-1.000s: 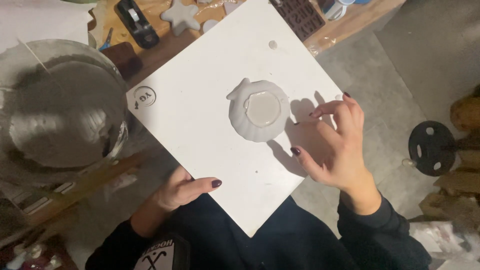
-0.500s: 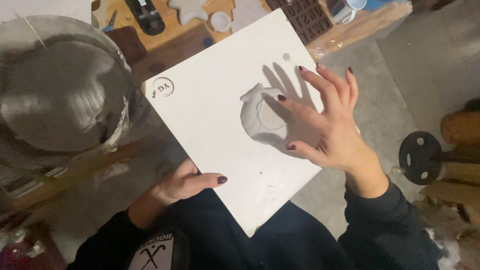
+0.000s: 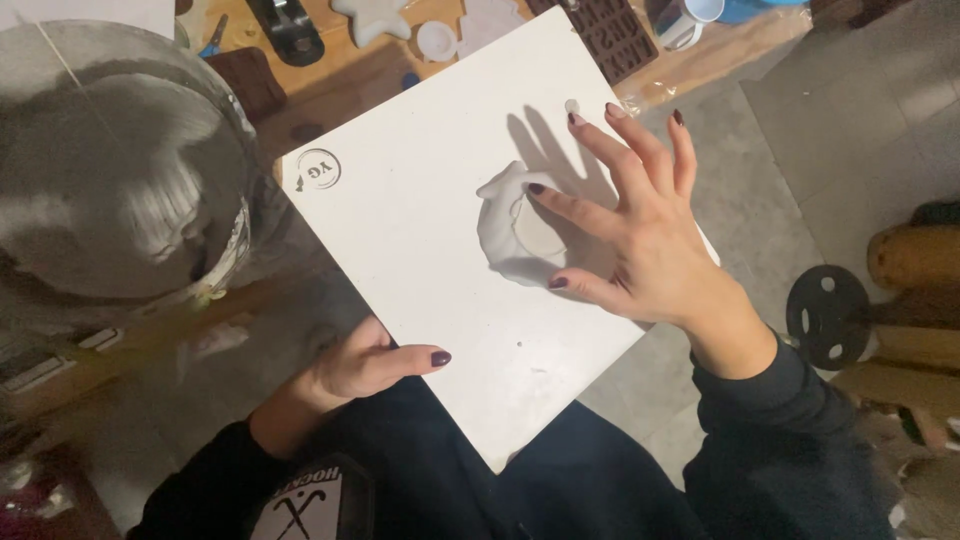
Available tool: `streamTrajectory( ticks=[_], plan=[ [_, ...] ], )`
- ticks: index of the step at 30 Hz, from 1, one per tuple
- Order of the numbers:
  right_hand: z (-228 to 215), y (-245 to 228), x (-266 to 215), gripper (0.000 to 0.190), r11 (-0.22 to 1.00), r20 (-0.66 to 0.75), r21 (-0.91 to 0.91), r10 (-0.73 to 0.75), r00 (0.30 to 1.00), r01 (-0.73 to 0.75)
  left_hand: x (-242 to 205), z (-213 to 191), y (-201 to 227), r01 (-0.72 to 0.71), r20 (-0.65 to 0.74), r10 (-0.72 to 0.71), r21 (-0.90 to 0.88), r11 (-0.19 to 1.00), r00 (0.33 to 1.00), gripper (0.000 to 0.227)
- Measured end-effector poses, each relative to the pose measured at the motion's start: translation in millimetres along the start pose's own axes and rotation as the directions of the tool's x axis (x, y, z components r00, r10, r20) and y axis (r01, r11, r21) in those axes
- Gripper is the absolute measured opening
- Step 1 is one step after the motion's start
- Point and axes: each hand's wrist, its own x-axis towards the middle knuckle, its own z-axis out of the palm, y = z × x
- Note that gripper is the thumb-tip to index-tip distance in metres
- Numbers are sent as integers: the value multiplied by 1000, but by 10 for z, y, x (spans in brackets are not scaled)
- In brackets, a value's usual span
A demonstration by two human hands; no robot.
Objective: Filling silicone molds with a white casting mixture to create decorative items.
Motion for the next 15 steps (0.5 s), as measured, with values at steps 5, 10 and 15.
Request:
streamTrajectory(
  ticks=[5, 10, 15],
  plan=[
    [10, 96, -103, 68, 999, -14, -16, 31, 999, -31, 52, 103, 147, -15, 12, 15, -32, 999, 1000, 57],
    [-28, 102, -183, 67, 998, -35, -21, 56, 998, -57, 67, 91, 167, -17, 8, 17, 19, 1000, 1000, 58],
    [-50, 78, -295, 70, 998, -36, -14, 67, 997, -67, 74, 83, 132, -38, 30, 38, -8, 999, 999, 55]
  ],
)
